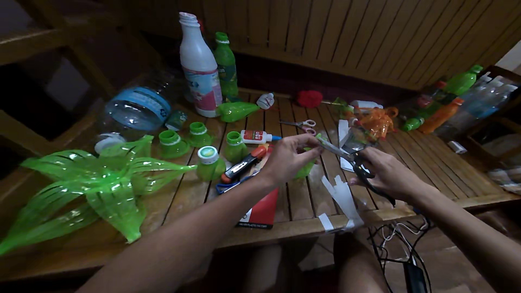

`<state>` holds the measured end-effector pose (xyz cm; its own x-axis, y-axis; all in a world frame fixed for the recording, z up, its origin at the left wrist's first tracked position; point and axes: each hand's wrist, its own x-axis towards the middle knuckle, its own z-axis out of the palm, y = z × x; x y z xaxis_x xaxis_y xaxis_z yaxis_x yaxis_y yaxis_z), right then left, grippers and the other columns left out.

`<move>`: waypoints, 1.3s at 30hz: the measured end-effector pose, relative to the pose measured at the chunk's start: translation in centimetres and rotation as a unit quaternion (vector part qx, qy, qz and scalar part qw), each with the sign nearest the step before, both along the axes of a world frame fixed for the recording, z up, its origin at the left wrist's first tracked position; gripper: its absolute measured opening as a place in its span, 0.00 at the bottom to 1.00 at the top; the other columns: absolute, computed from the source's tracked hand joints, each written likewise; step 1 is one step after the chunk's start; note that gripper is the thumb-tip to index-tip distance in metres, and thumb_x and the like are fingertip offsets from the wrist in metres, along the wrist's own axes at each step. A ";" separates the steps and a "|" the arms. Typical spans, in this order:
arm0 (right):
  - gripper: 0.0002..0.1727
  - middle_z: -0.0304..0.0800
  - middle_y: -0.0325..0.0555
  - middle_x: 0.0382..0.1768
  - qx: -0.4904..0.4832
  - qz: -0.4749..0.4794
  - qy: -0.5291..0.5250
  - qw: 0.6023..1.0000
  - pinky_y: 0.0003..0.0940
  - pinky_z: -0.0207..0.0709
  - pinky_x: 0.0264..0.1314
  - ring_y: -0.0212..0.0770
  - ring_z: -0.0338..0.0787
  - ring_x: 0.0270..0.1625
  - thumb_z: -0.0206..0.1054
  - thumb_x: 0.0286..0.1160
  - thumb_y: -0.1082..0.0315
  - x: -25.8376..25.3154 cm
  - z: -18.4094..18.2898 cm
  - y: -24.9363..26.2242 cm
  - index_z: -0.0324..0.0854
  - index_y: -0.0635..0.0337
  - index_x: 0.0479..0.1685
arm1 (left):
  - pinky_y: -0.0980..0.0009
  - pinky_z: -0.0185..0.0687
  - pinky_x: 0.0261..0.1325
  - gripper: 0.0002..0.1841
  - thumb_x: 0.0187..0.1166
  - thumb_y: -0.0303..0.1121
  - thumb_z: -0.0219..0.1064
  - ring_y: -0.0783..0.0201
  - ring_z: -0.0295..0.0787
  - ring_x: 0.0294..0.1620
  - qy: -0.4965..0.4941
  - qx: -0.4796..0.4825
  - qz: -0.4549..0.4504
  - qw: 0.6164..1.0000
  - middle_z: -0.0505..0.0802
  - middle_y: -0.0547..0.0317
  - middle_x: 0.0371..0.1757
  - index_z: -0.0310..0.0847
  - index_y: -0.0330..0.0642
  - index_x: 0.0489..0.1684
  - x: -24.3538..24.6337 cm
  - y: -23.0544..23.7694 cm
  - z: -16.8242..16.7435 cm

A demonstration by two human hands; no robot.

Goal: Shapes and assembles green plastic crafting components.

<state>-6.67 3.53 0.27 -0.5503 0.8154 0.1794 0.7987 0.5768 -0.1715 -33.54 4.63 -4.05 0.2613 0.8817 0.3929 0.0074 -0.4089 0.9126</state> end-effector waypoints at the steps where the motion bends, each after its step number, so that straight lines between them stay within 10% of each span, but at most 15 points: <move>1: 0.37 0.86 0.58 0.42 0.003 0.003 0.002 1.000 0.52 0.80 0.43 0.53 0.86 0.41 0.72 0.71 0.39 0.0 0.0 0.0 0.82 0.72 0.52 | 0.75 0.92 0.46 0.06 0.81 0.27 0.70 0.72 0.94 0.38 0.002 0.000 0.000 1.000 0.95 0.61 0.42 0.87 0.37 0.49 0.0 0.0 0.0; 39: 0.34 0.85 0.56 0.29 0.075 0.012 -0.024 0.997 0.51 0.79 0.32 0.53 0.86 0.30 0.72 0.70 0.39 0.1 0.3 -0.4 0.83 0.72 0.36 | 0.77 0.90 0.43 0.04 0.80 0.27 0.71 0.74 0.93 0.34 0.007 0.012 0.031 0.999 0.95 0.62 0.36 0.88 0.36 0.44 0.3 -0.3 -0.2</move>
